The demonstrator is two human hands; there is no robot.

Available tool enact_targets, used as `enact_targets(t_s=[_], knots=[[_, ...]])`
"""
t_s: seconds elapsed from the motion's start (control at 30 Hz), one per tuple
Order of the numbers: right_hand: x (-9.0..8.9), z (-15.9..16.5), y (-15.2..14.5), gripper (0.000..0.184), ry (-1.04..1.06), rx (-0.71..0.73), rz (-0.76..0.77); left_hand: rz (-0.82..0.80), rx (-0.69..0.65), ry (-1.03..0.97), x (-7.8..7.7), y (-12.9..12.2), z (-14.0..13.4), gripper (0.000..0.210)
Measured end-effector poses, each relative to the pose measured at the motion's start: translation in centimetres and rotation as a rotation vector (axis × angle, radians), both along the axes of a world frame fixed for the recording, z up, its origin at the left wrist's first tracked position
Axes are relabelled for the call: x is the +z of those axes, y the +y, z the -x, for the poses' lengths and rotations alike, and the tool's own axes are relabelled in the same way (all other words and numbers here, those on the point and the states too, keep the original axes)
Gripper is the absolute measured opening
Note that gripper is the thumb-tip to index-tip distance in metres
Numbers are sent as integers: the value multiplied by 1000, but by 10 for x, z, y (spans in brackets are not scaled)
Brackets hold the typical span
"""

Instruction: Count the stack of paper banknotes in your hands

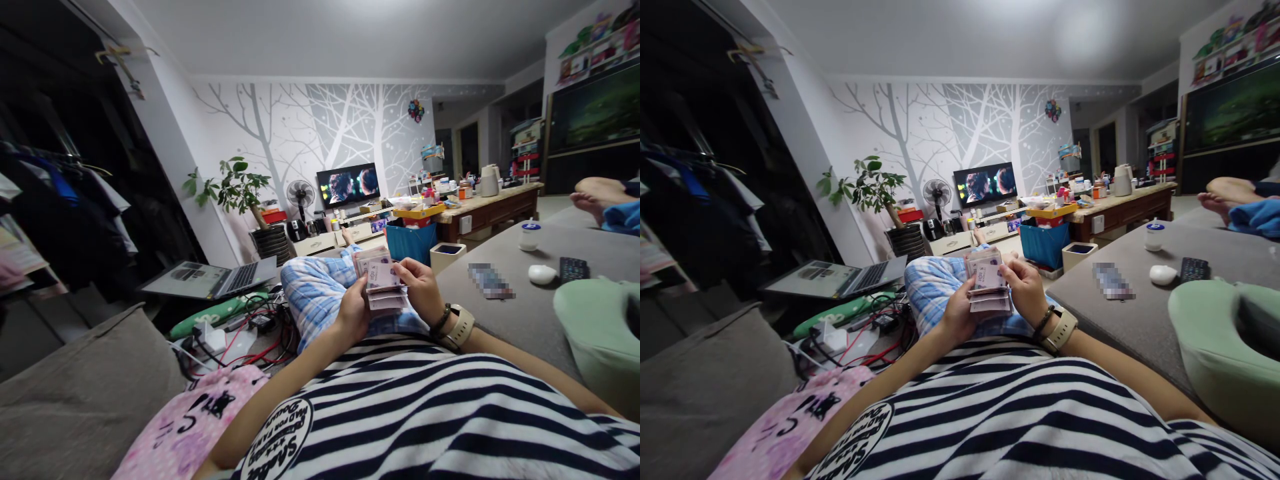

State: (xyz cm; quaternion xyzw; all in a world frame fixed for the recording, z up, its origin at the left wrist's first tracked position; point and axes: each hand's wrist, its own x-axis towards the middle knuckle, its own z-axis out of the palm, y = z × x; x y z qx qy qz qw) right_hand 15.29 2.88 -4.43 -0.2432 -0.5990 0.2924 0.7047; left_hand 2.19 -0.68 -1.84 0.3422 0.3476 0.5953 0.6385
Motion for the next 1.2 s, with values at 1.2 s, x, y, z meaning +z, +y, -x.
enact_targets(t_s=[1.2], knots=[[2,2,-11,28,67,52,-13,-39,-53,40,-4,1,4,37]])
